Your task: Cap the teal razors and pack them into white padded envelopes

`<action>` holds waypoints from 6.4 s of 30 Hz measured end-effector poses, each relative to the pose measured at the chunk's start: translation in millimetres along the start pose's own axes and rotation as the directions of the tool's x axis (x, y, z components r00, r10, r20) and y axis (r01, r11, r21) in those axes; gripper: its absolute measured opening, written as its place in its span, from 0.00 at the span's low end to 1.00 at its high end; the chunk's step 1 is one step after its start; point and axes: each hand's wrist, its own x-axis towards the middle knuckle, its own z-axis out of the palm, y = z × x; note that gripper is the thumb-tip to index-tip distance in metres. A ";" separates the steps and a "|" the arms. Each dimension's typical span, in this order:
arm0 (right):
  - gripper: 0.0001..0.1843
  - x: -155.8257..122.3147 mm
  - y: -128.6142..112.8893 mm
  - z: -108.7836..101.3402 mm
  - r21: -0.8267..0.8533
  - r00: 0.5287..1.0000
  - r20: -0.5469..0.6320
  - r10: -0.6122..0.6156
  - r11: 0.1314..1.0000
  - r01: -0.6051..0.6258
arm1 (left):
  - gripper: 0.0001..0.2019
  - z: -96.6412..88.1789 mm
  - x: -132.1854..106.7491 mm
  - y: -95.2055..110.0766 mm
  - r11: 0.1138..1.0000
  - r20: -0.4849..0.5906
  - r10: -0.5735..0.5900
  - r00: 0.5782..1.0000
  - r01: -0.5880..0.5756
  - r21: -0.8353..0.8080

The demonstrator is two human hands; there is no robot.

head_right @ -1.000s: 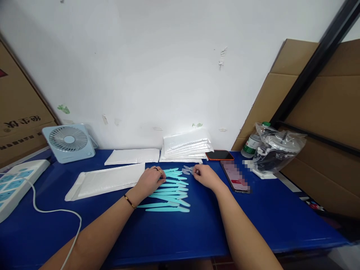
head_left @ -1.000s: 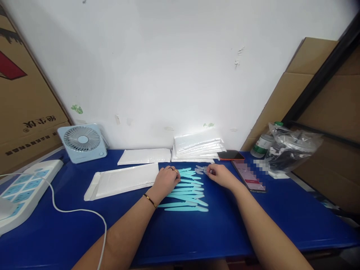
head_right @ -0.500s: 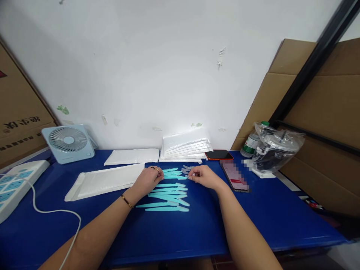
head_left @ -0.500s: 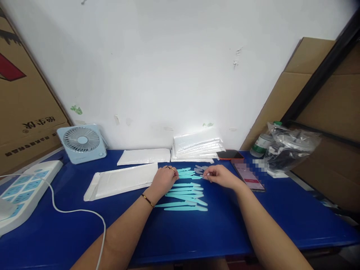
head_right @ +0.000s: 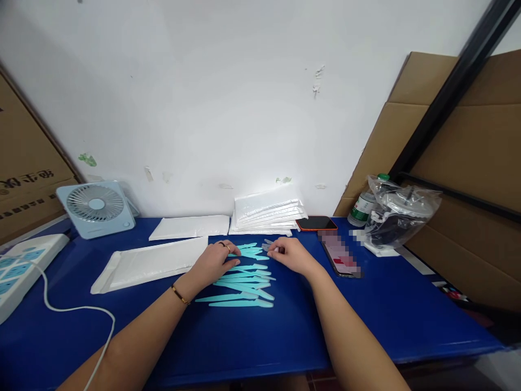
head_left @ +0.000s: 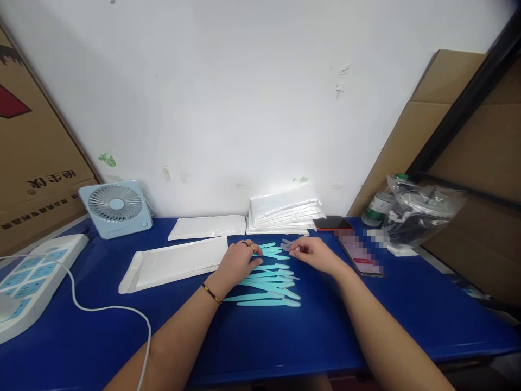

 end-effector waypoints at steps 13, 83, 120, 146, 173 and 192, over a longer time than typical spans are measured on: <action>0.06 10.9 16.6 9.8 -0.150 0.991 -0.111 0.076 0.984 -0.092 | 0.10 12.2 9.4 -12.5 0.990 -0.089 0.012 0.996 0.001 0.140; 0.15 6.3 13.0 0.4 0.203 0.994 -0.030 0.102 0.975 -0.094 | 0.07 4.5 4.2 -2.0 0.992 0.046 -0.069 0.997 0.064 0.105; 0.08 29.9 16.8 23.6 -0.244 0.974 -0.221 0.057 0.963 -0.112 | 0.09 7.1 6.9 -5.5 0.991 -0.052 -0.039 0.998 0.045 0.125; 0.08 9.5 -0.5 11.8 0.078 0.995 -0.062 -0.083 0.993 0.088 | 0.12 2.9 8.0 -4.9 0.965 -0.124 0.067 0.990 -0.033 0.258; 0.08 23.4 29.4 13.2 -0.251 0.966 -0.257 0.010 0.965 -0.077 | 0.09 13.2 8.9 -15.4 0.981 -0.092 -0.011 0.996 0.029 0.192; 0.15 6.3 1.8 0.1 0.119 0.990 -0.138 0.023 0.993 -0.006 | 0.07 2.6 6.7 -11.1 0.995 -0.163 -0.082 0.983 0.089 0.040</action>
